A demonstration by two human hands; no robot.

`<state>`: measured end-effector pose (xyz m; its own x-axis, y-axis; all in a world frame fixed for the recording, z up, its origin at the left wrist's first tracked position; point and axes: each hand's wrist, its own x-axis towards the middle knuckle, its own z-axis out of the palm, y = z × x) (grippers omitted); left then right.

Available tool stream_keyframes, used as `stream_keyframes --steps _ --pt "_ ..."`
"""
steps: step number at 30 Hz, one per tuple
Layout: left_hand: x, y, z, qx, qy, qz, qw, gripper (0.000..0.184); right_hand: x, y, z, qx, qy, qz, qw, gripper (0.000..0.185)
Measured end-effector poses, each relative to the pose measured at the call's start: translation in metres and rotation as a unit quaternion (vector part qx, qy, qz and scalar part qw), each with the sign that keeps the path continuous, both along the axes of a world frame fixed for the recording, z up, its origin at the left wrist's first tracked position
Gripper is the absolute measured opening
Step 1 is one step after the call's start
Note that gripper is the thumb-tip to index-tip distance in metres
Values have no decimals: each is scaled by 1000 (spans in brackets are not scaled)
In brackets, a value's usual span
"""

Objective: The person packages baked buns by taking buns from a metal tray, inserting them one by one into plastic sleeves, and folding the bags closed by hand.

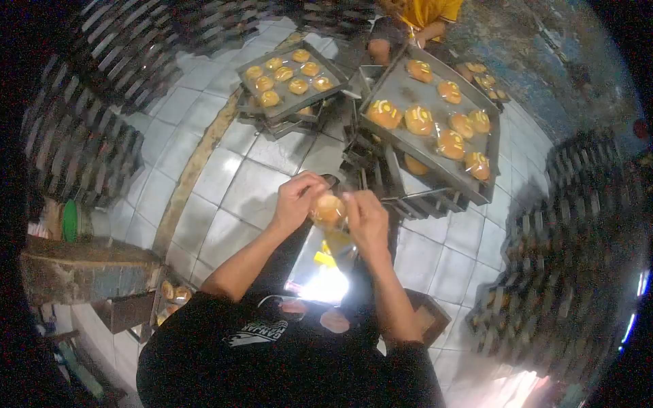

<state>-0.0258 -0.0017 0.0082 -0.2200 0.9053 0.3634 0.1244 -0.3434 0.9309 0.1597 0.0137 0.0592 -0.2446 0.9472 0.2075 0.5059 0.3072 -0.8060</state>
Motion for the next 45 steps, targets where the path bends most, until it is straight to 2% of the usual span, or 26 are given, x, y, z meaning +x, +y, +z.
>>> stream_keyframes --steps 1,4,5,6,7,9,13,15,17,18,19,20,23,24,26,28,30,31,33,35,37,40,41,42,43,45 --pt "3 -1 1 3 -2 -4 1000 9 -3 -2 4 129 -32 36 991 18" --pt "2 -4 13 26 -25 5 999 17 -11 -4 28 174 3 27 984 19" --pt "2 -4 19 -54 -52 33 997 21 -13 -6 30 182 16 13 983 20" --pt "4 -9 22 -137 -79 58 986 26 -11 8 17 43 34 6 998 27" --pt "6 -12 13 -141 -76 53 986 26 -3 5 11 40 35 0 999 27" --pt "0 -1 3 -126 -211 108 963 32 -3 19 17 -191 236 -31 952 32" --pt "11 -20 9 -96 -233 89 964 25 -13 -2 25 -237 301 -9 924 30" --pt "13 -20 15 -71 -195 90 974 25 -14 -2 39 -209 258 -16 943 32" --pt "10 -24 14 -62 -157 90 982 25 -14 -5 39 123 84 -21 989 33" --pt "4 -15 15 -97 -179 117 972 25 -11 11 27 93 45 -19 995 32" --pt "-4 -6 16 -126 -200 144 961 26 -5 27 9 -100 139 -26 985 34" --pt "-15 0 -8 -71 -15 192 979 24 4 25 -6 -110 146 -20 983 33" --pt "-20 -31 -19 -28 54 145 988 24 11 -1 -25 -201 165 -7 966 33" --pt "-21 -46 -36 -36 54 144 987 24 16 -18 -30 -276 184 -16 943 32" --pt "-26 -55 -76 -237 -85 41 967 25 19 -40 -79 -387 247 -26 888 29" --pt "-25 -45 -54 -257 -154 9 954 24 11 -46 -67 -455 321 -26 830 28" --pt "-29 -26 -46 -268 -212 -55 938 23 7 -40 -11 -397 267 -73 875 27" --pt "-22 -11 -27 -264 -210 -62 939 23 6 -26 -19 -266 338 -56 901 27" --pt "5 13 14 -114 -322 -66 938 28 47 17 -15 -82 169 -93 978 28" --pt "17 23 23 -109 -301 -80 944 36 56 62 27 130 47 -95 986 25" --pt "21 12 7 -151 -75 -83 982 41 60 85 40 297 -138 -147 933 33" --pt "17 -44 -8 -4 245 -69 967 54 69 61 19 221 -111 -113 962 46" --pt "13 -58 -19 24 370 -58 927 54 65 32 27 15 -143 -46 988 47" --pt "14 -75 -10 30 424 -26 905 44 59 11 -4 56 -64 8 996 38" --pt "11 -81 -16 35 426 -17 904 44 50 -15 -6 -63 -116 60 989 40" --pt "-1 -91 -21 38 471 -47 880 35 40 -47 -32 129 -167 150 966 43"
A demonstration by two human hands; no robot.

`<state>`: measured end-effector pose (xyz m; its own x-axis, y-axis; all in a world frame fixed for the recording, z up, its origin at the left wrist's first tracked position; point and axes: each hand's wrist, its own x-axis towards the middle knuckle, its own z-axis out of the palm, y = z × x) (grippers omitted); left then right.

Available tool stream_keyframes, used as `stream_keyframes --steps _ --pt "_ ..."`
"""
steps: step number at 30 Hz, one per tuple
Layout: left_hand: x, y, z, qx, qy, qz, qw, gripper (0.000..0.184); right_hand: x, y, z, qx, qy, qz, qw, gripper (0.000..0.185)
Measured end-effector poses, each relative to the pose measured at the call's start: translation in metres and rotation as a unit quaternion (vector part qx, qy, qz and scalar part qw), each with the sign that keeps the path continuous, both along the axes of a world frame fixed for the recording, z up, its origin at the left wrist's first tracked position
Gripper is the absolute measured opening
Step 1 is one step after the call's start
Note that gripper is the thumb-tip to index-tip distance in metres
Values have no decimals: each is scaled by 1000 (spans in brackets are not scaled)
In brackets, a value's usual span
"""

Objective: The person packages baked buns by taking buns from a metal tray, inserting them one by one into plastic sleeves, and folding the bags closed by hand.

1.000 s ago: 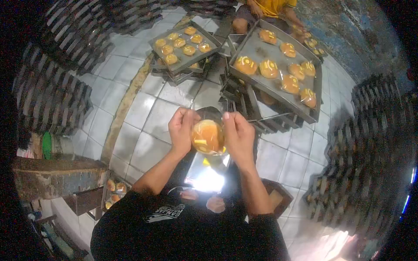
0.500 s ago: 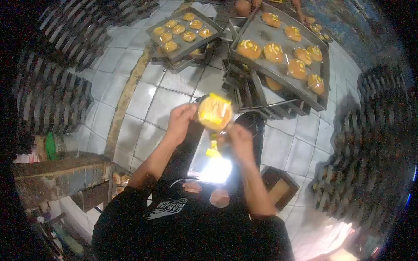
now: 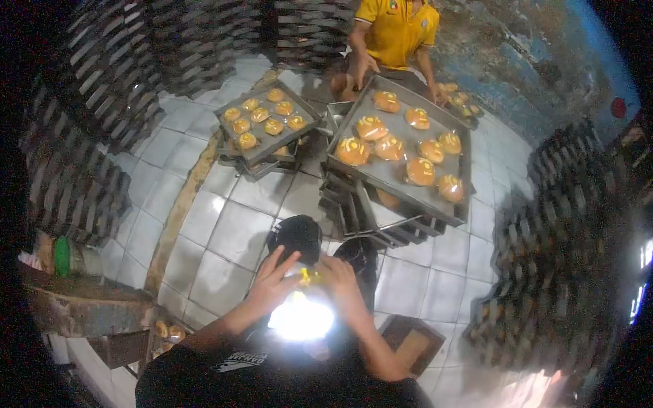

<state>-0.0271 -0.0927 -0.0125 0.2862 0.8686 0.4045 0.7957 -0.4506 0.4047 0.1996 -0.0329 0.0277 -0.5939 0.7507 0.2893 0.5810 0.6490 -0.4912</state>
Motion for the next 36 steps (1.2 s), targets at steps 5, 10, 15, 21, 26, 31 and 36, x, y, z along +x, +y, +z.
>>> stream_keyframes --steps 5,10,15,21,26,31,36 --pt "12 -1 32 50 -135 -99 985 33 26 -34 18 -45 -83 -15 995 36" --pt "9 24 39 -457 -239 -162 841 26 81 19 62 -305 92 -64 946 26" --pt "9 53 15 -420 -607 26 674 23 102 154 36 -35 7 -222 974 34" --pt "11 56 -12 -359 -679 43 639 24 100 295 -41 -87 -130 -239 958 52" --pt "8 52 -17 -324 -732 58 596 23 71 247 -29 17 -106 -251 962 55" --pt "12 77 -11 -341 -758 63 552 25 72 192 -10 -129 71 -258 955 55" --pt "6 121 6 -319 -820 91 466 21 12 79 79 -273 391 -173 862 56"
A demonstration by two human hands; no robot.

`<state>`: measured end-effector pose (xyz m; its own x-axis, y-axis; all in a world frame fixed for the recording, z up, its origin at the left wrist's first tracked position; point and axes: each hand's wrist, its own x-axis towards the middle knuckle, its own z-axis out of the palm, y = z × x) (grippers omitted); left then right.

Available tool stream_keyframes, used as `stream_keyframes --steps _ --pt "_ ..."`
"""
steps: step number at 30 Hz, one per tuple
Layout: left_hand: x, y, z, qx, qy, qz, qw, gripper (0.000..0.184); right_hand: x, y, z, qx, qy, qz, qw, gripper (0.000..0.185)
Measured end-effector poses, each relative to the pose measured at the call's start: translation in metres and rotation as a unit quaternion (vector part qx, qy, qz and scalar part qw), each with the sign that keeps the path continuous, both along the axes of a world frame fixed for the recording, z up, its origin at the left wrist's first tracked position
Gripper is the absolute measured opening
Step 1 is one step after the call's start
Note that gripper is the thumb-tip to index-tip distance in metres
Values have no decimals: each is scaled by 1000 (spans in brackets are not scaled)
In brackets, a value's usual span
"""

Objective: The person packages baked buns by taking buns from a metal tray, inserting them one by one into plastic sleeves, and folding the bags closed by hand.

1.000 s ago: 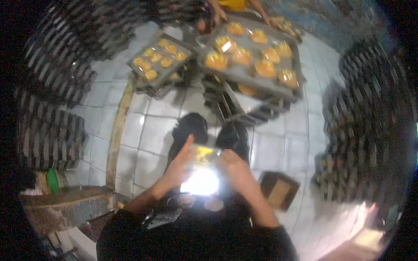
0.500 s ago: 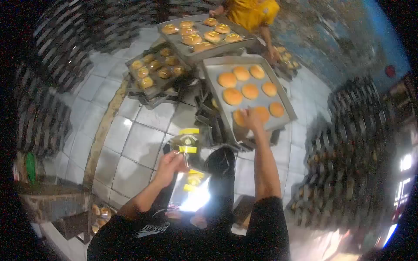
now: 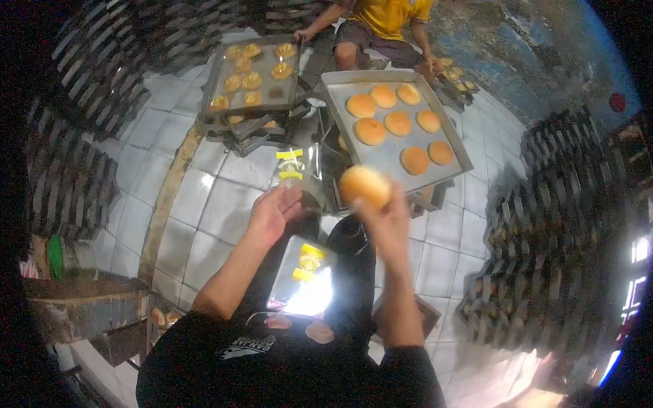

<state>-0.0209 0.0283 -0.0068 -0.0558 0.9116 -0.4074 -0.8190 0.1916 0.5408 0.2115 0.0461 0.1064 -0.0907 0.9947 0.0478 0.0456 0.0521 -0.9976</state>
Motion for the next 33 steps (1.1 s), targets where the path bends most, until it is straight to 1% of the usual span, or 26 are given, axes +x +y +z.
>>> stream_keyframes --steps 1,2,3,4,6,7,8,10,12,13,14,15,16,17,18,19,20,22,23,25,26,28,29,30,32,33 --pt "4 7 -4 -25 -11 12 1000 21 -14 -26 5 21 -30 45 998 52" --pt "8 13 -4 -52 -21 25 998 21 -27 -52 -8 61 -104 34 992 50" --pt "13 17 1 -84 -28 5 996 23 -29 -58 -22 286 -229 85 927 55" --pt "21 13 11 -53 -19 -31 998 33 -31 -61 -33 364 -264 104 887 61" --pt "38 10 21 -52 -51 -31 997 34 -20 -52 -61 378 -346 39 858 47" --pt "40 2 32 22 1 -77 997 34 -22 -45 -62 379 -314 -13 870 46" --pt "41 -4 43 22 4 -72 997 34 -24 -51 -61 356 -273 -54 892 49" --pt "45 -19 62 -49 -29 -126 990 34 -26 -49 -46 452 -344 -25 823 48" --pt "47 -35 67 -31 -40 -133 990 34 -38 -56 -44 430 -365 -24 826 44" --pt "43 -35 57 -34 -50 -101 993 36 -46 -59 -45 409 -386 -14 827 40" --pt "34 -34 42 -36 -58 -65 995 39 -52 -67 -62 373 -350 28 859 41" --pt "14 -22 -3 -7 -102 -80 992 42 -62 -76 -73 325 -339 76 880 45" --pt "12 -28 -2 -9 -95 -75 993 42 -72 -82 -78 276 -324 125 896 49" --pt "15 -35 -1 -17 -82 -38 996 42 -75 -80 -78 280 -316 125 898 49" --pt "22 -39 3 -20 -70 -4 997 42 -73 -72 -76 331 -343 108 872 53" --pt "41 -55 15 42 -36 -6 998 40 -69 -68 -75 375 -372 94 844 58" --pt "50 -64 23 47 15 -43 998 39 -66 -63 -62 343 -372 89 858 60" --pt "47 -60 21 112 60 -39 991 40 -61 -55 -46 343 -375 92 856 59" --pt "39 -49 21 113 58 -40 991 40 -63 -48 -51 344 -377 90 855 59" --pt "19 -24 34 73 -191 -66 977 40 -65 -35 -70 389 -397 100 825 59" --pt "32 -23 31 75 -197 -68 975 40 -63 -27 -75 389 -403 100 823 59" --pt "68 -20 19 50 14 74 996 42 -65 -17 -64 345 -402 134 838 55" --pt "70 -16 5 48 28 106 993 57 -61 -23 -50 354 -416 150 824 47" --pt "62 -15 10 48 29 106 993 57 -61 -31 -32 354 -415 149 825 47" --pt "37 -16 33 -50 -133 15 990 70 -59 -49 -13 252 -255 220 907 21" --pt "31 -17 44 -15 -158 40 986 72 -62 -59 -15 200 -215 232 927 11"
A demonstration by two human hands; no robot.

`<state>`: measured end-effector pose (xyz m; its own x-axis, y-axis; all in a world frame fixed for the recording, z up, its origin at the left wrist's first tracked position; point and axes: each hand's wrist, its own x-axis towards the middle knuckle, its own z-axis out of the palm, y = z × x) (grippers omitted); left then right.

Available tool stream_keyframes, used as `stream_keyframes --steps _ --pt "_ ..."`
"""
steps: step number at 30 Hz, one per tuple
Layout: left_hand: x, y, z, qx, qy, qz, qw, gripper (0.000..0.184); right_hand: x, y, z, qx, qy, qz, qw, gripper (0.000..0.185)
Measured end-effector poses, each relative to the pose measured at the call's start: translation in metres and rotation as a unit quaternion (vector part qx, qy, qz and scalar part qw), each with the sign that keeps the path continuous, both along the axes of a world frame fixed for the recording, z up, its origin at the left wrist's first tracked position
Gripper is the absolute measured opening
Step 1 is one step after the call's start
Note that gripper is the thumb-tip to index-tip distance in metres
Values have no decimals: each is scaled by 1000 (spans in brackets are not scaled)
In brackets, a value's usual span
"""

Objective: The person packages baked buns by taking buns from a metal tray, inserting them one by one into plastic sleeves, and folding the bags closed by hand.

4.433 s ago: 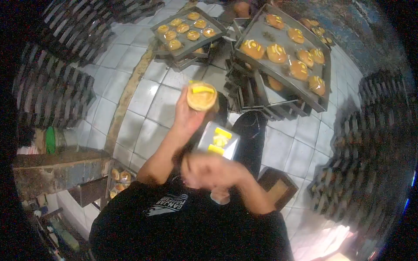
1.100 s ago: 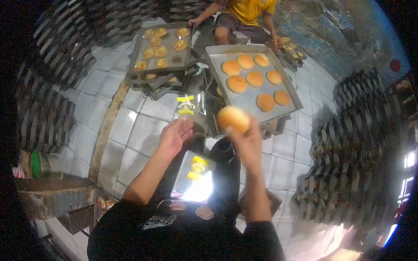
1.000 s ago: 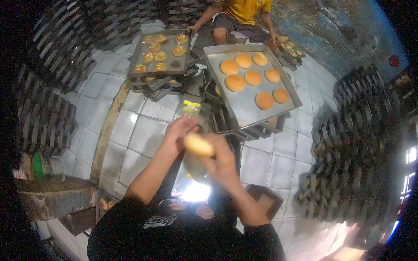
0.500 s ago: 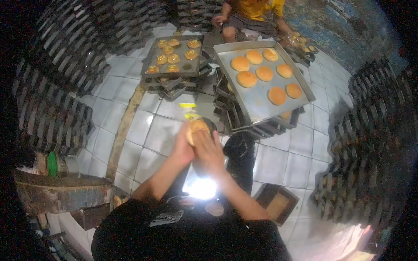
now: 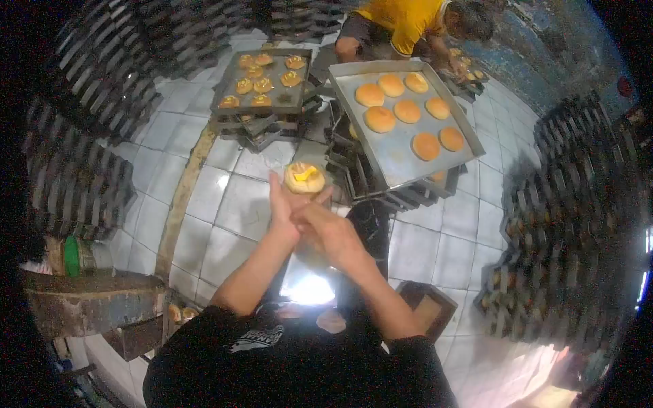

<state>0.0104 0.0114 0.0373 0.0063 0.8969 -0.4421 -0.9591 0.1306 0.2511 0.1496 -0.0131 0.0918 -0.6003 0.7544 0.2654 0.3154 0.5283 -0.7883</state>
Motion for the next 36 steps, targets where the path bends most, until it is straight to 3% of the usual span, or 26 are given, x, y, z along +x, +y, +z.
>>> stream_keyframes --steps 3,4,5,8,9,10,11,13,14,15,16,17,18,19,20,21,23,25,26,28,30,31,33,34,35,36 --pt "-8 11 -35 16 20 -47 999 72 -7 -9 -16 -68 -40 10 997 11" --pt "-14 18 -39 8 -23 -46 999 68 -2 -18 -15 -175 44 128 975 10" --pt "-24 20 -43 5 -18 -41 999 68 2 -23 -10 -178 49 133 974 10" --pt "-54 5 -42 39 50 53 997 60 19 -43 20 -432 162 365 808 19" --pt "-53 -3 -39 38 49 56 996 60 19 -38 11 -400 85 72 910 26" --pt "-47 -19 -29 72 28 -16 997 59 14 -21 -4 -99 50 -74 991 24" --pt "-40 -37 -17 105 9 -86 991 59 7 -7 -14 214 13 -209 954 23" --pt "-33 -54 -10 90 -9 -125 988 57 1 -15 -12 230 -7 -140 963 22" --pt "-35 -49 -24 91 246 -93 961 55 3 -23 -12 244 -31 -88 965 21" --pt "-38 -39 -35 95 483 -48 869 54 5 -16 -20 249 -33 -88 964 21" --pt "-50 -30 -37 120 355 -118 920 44 7 -2 -33 85 1 -126 988 20" --pt "-48 -28 -39 127 354 -106 921 44 9 11 -41 -79 34 -156 984 20" --pt "-44 -28 -36 133 382 -130 905 40 7 15 -32 -158 40 -203 965 22" --pt "-39 -26 -27 141 412 -154 887 38 7 21 -32 -144 42 -193 970 22" --pt "-29 -27 -17 139 519 -63 841 34 8 24 -36 -53 23 -179 982 21" --pt "-30 -27 -20 147 521 -61 839 34 10 26 -37 36 7 -172 984 21" --pt "-31 -19 -32 186 624 -5 759 28 4 29 -28 93 41 -154 983 23" --pt "-27 -12 -27 153 606 6 781 21 6 42 -30 42 49 -150 987 27" --pt "-33 -7 -28 100 552 21 827 19 11 54 -27 -103 76 -180 975 26" --pt "-44 -15 -28 40 498 31 865 18 22 67 -25 -204 143 -201 947 28" --pt "-52 -30 -20 146 721 143 661 18 28 56 -25 -265 140 -193 934 27" --pt "-56 -42 -32 148 721 143 662 18 32 39 -45 -297 131 -185 928 26" --pt "-61 -70 -73 74 591 12 803 16 40 8 -83 -346 75 -177 918 25" --pt "-61 -71 -86 76 590 14 803 16 35 -9 -97 -449 103 -204 864 24" --pt "-62 -75 -98 58 557 -4 829 15 45 -19 -155 -470 94 -163 863 26" --pt "-64 -76 -104 39 523 -22 851 14 40 -28 -146 -415 85 -191 886 21"
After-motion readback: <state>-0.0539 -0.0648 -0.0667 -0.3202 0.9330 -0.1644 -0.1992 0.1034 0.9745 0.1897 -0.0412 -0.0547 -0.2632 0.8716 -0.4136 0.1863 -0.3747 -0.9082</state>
